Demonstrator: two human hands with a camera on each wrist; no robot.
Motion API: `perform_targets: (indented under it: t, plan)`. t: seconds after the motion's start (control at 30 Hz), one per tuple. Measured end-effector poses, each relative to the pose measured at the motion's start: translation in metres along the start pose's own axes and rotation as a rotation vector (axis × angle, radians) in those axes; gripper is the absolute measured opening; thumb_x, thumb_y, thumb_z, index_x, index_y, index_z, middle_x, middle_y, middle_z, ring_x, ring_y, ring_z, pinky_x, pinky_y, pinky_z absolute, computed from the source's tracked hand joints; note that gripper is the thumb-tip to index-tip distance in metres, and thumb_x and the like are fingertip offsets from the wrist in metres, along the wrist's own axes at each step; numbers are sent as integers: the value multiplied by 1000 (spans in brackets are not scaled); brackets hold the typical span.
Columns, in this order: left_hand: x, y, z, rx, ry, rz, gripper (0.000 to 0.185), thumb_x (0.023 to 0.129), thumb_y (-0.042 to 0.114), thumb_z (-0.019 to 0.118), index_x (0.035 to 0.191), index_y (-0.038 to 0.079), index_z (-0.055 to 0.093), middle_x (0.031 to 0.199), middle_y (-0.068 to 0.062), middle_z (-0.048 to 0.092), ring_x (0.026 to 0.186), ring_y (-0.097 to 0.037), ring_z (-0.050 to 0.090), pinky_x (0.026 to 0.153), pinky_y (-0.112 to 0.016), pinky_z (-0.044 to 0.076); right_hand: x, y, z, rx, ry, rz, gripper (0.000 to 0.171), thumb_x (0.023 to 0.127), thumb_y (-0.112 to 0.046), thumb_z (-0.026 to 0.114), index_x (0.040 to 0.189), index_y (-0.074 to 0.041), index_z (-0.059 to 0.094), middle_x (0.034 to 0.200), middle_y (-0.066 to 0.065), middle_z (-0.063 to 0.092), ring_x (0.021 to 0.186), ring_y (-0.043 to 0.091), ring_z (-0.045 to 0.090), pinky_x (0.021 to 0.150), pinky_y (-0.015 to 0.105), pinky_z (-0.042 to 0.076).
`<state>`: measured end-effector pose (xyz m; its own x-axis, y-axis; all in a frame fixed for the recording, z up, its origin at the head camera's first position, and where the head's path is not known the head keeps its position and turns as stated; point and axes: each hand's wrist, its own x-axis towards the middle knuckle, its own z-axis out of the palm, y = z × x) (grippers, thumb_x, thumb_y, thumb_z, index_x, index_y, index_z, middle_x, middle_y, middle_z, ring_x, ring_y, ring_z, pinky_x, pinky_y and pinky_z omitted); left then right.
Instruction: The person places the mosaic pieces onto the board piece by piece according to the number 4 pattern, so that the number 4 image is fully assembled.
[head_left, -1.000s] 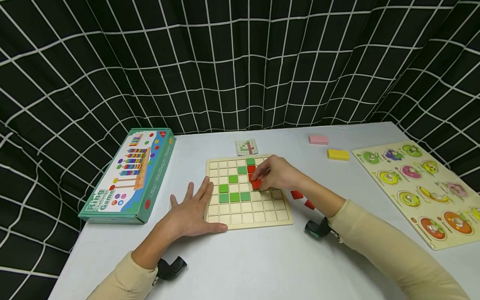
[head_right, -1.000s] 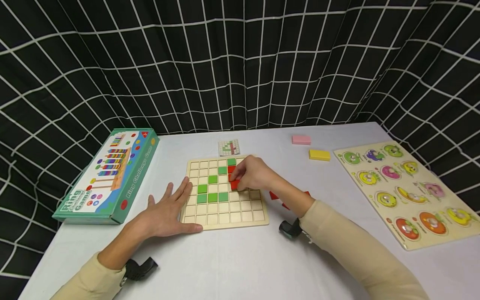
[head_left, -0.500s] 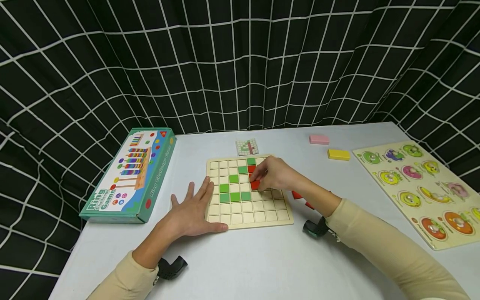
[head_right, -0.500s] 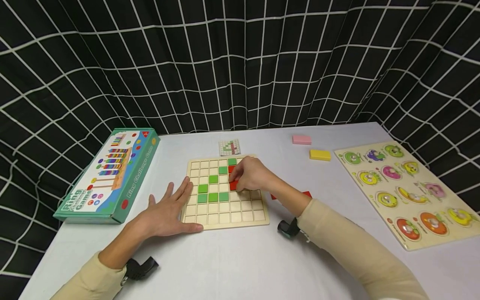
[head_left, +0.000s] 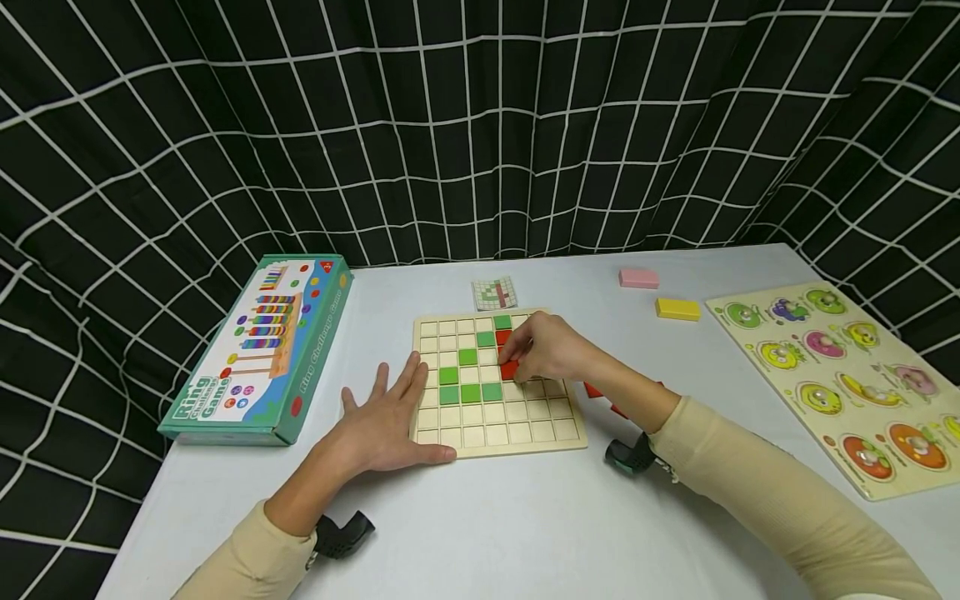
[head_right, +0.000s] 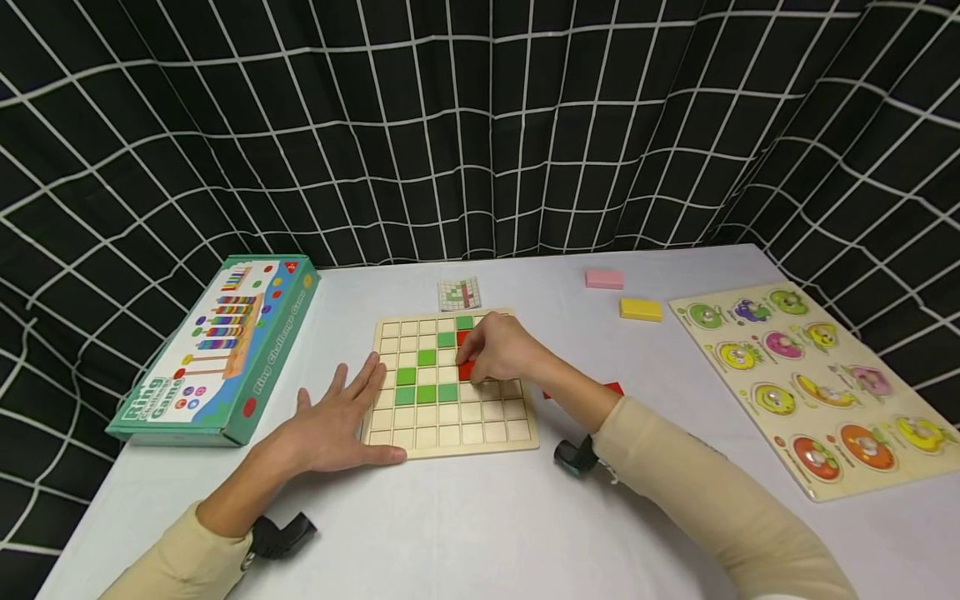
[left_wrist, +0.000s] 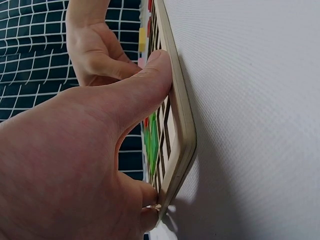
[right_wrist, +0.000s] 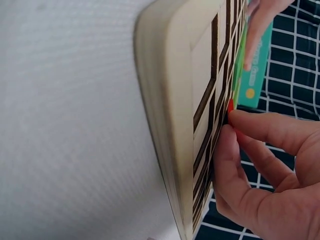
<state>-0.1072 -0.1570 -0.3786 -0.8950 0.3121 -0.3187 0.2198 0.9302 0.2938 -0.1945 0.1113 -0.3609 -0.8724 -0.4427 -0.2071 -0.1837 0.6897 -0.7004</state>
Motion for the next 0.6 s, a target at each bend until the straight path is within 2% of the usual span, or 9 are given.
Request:
perform_targets:
  t: [0.6]
  plan:
    - [-1, 1, 0, -7, 1, 1, 127, 79, 77, 72, 168, 9, 13, 178, -5, -1, 159, -52, 7, 105, -91, 12, 1, 2, 0, 11, -5, -24, 26, 73, 6, 84, 95, -7, 83, 93, 5, 77, 84, 18, 62, 76, 28, 54]
